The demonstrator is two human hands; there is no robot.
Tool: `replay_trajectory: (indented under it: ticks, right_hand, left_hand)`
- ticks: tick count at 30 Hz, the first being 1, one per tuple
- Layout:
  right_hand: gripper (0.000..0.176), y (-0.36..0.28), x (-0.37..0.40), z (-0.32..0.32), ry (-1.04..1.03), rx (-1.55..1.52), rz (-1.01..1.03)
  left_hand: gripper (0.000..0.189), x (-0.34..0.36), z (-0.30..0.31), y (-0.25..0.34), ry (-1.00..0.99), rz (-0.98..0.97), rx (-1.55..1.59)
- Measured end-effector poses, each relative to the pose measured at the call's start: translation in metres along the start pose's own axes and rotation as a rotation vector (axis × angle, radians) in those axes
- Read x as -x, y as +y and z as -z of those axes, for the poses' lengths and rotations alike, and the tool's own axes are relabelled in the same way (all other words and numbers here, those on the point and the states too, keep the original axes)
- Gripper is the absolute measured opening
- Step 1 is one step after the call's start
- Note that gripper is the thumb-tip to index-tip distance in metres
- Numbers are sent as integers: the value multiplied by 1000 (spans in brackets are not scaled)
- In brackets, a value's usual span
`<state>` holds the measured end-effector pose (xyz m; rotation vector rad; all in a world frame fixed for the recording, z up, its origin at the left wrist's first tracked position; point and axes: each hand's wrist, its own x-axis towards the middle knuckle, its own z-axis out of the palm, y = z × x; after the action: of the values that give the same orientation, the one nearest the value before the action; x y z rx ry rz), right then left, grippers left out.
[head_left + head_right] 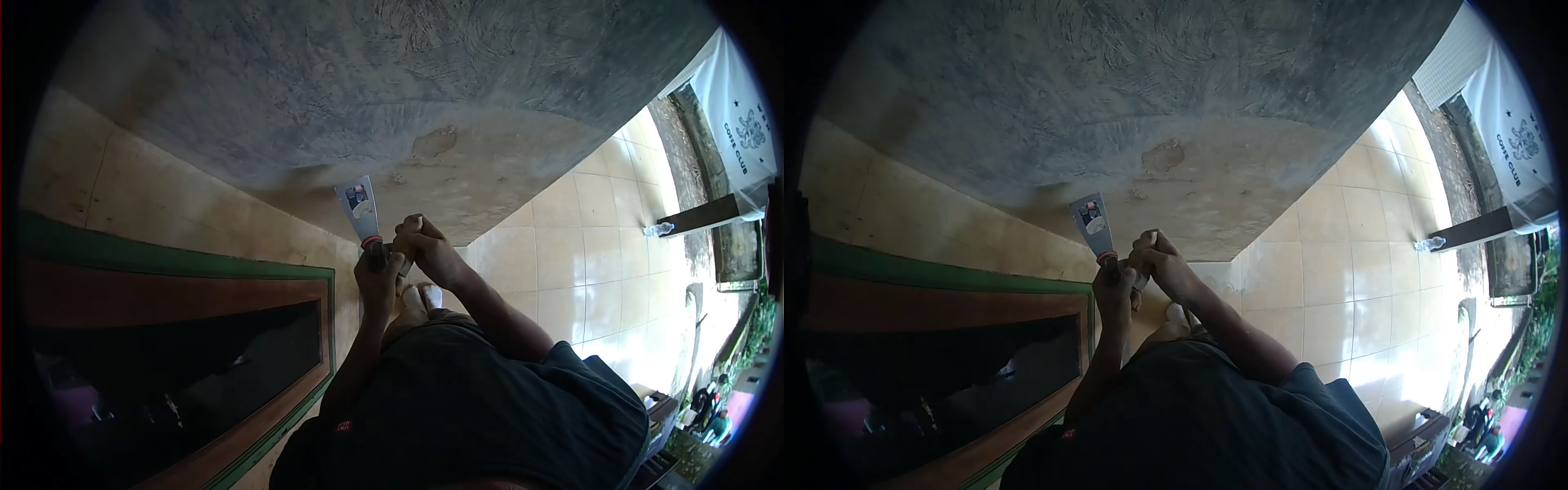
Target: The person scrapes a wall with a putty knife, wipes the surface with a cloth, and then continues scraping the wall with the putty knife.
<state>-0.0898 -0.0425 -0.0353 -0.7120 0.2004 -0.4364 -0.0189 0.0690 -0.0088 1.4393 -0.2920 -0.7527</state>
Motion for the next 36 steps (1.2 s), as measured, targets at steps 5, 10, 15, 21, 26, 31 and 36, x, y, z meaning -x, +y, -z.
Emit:
replay_trajectory:
  ticks: [5, 10, 15, 21, 26, 31, 36]
  right_hand:
    - [13, -18, 17, -22, 67, 344, 12]
    - [14, -27, 27, -34, 143, 455, 54]
    - [17, -24, 32, -16, 365, 632, -196]
    - [68, 5, 40, -79, 42, 1142, 484]
    - [98, 49, 24, -108, 123, 989, 327]
    - [74, 77, 20, -99, 333, 926, 313]
    - [37, 43, 19, -79, 724, 620, 602]
  left_hand:
    - [20, 7, 13, 22, 27, 1, -85]
    - [27, 7, 21, 41, 35, -150, 41]
    - [27, -6, 38, 50, 72, -131, 69]
    - [26, -23, 57, 56, -15, -338, -56]
    - [20, -30, 69, 63, -128, -147, -83]
    - [20, -36, 81, 62, -219, -26, -99]
    - [18, -47, 104, 46, -259, -96, -52]
